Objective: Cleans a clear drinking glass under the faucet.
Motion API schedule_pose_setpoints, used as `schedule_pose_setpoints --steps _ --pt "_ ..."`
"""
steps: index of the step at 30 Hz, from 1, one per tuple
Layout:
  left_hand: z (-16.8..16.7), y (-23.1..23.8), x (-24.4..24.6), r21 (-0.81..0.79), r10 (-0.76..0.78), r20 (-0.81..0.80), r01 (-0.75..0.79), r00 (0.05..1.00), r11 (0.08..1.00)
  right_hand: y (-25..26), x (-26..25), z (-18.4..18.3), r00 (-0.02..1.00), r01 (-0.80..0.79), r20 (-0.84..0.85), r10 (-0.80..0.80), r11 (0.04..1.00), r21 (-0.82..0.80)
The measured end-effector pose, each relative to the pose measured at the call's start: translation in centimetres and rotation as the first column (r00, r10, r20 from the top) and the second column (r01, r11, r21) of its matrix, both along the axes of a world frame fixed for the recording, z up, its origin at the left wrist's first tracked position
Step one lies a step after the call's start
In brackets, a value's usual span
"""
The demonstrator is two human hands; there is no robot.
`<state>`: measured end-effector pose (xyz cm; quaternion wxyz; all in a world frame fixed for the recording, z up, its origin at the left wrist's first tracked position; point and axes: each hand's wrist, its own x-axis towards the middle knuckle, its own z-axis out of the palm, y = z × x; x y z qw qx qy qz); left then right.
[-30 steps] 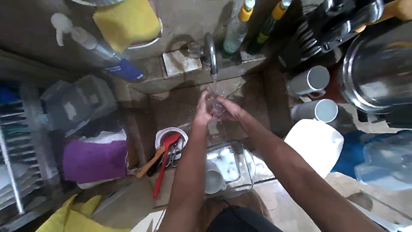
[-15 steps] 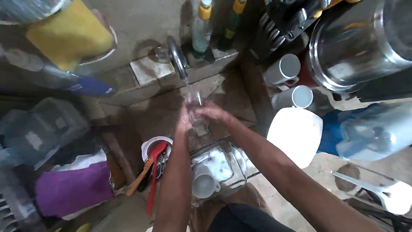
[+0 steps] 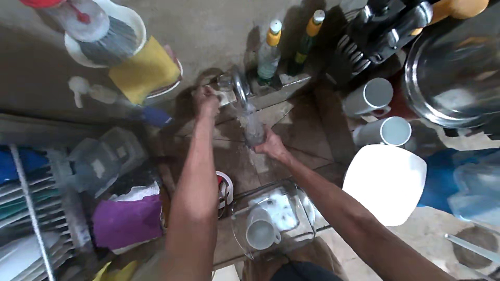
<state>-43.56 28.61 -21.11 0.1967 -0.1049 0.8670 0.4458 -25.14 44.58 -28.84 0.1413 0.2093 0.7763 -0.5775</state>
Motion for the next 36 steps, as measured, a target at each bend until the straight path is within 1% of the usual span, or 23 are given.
schedule_pose_setpoints --steps 2,3,5,7,8,10,12,14,15,17,20,22,24,26,27,29,31,33,34,35,36 --pt "0.3 0.8 -1.7 0.0 0.082 0.063 -0.083 0.995 0.997 -0.3 0.0 0.1 0.999 -0.009 -0.04 0.008 0.999 -0.038" --pt "0.3 0.9 -2.3 0.0 0.089 0.1 -0.089 0.991 0.996 -0.6 0.1 0.0 0.997 -0.003 -0.077 -0.001 0.998 -0.055" --pt "-0.1 1.2 -3.2 0.007 0.012 0.134 -0.013 0.991 1.0 -0.9 0.3 -0.5 0.997 0.01 -0.071 -0.017 0.995 -0.102" --pt "-1.2 1.2 -4.5 0.033 -0.071 0.105 0.068 0.992 0.997 -1.1 0.2 -0.9 0.998 0.014 -0.062 -0.026 0.983 -0.183" --pt "-1.6 1.2 -5.2 0.061 -0.065 0.096 0.059 0.993 0.996 -1.2 0.0 -0.3 0.996 0.019 -0.078 -0.039 0.97 -0.243" --pt "-2.0 0.9 -5.8 0.175 -0.011 0.13 -0.012 0.991 0.984 -1.3 0.2 1.1 0.993 0.065 -0.064 -0.101 0.905 -0.421" --pt "-1.2 1.2 -5.7 0.245 -0.009 0.198 -0.04 0.98 0.969 -0.7 0.5 1.7 0.978 0.207 0.09 -0.189 0.807 -0.553" --pt "-0.5 1.3 -6.0 0.27 -0.032 0.265 -0.042 0.964 0.962 1.4 0.7 1.9 0.929 0.369 0.234 -0.287 0.666 -0.649" --pt "0.4 1.5 -5.6 0.238 -0.048 0.293 -0.024 0.955 0.971 2.7 0.8 2.0 0.899 0.433 0.268 -0.347 0.608 -0.666" --pt "1.2 1.4 -5.0 0.201 -0.089 0.311 0.025 0.946 0.979 5.7 0.3 2.5 0.849 0.513 0.302 -0.433 0.544 -0.664" --pt "-0.2 0.0 -5.4 0.26 -0.169 0.276 0.096 0.946 0.961 9.6 -0.9 3.8 0.785 0.593 0.336 -0.52 0.474 -0.651" --pt "-0.3 0.0 -4.9 0.261 -0.165 0.238 0.1 0.957 0.96 10.3 -1.1 4.4 0.759 0.624 0.368 -0.536 0.44 -0.646" --pt "0.3 0.4 -3.9 0.234 -0.136 0.196 0.089 0.971 0.968 9.4 -0.2 4.9 0.79 0.6 0.367 -0.491 0.498 -0.626" --pt "0.2 0.9 -2.7 0.137 -0.08 0.119 0.063 0.99 0.988 7.3 1.0 5.5 0.849 0.527 0.358 -0.389 0.589 -0.612" --pt "0.1 1.0 -1.7 0.096 -0.047 0.082 0.039 0.996 0.995 6.0 1.5 5.9 0.872 0.49 0.362 -0.33 0.619 -0.615" --pt "0.1 0.5 1.6 0.044 -0.017 0.04 0.015 0.999 0.999 3.3 2.3 6.7 0.905 0.418 0.354 -0.234 0.638 -0.647" --pt "0.0 -1.2 5.5 -0.004 -0.016 0.026 0.016 1.0 1.0 0.8 2.8 7.9 0.927 0.368 0.32 -0.196 0.644 -0.671" --pt "0.5 -3.1 10.1 -0.088 -0.027 -0.052 0.022 0.998 0.996 -1.2 3.3 9.2 0.952 0.294 0.26 -0.163 0.722 -0.627" --pt "1.0 -3.7 12.5 -0.12 -0.019 -0.125 0.004 0.992 0.993 -1.9 3.8 10.0 0.971 0.222 0.202 -0.126 0.784 -0.58" --pt "1.1 -4.5 14.9 -0.117 0.001 -0.227 -0.028 0.974 0.993 -2.4 4.5 10.9 0.991 0.11 0.121 -0.055 0.852 -0.512" --pt "0.6 -5.7 17.1 -0.062 0.032 -0.338 -0.056 0.941 0.997 -3.0 5.1 11.8 0.999 -0.027 0.016 0.037 0.909 -0.417"
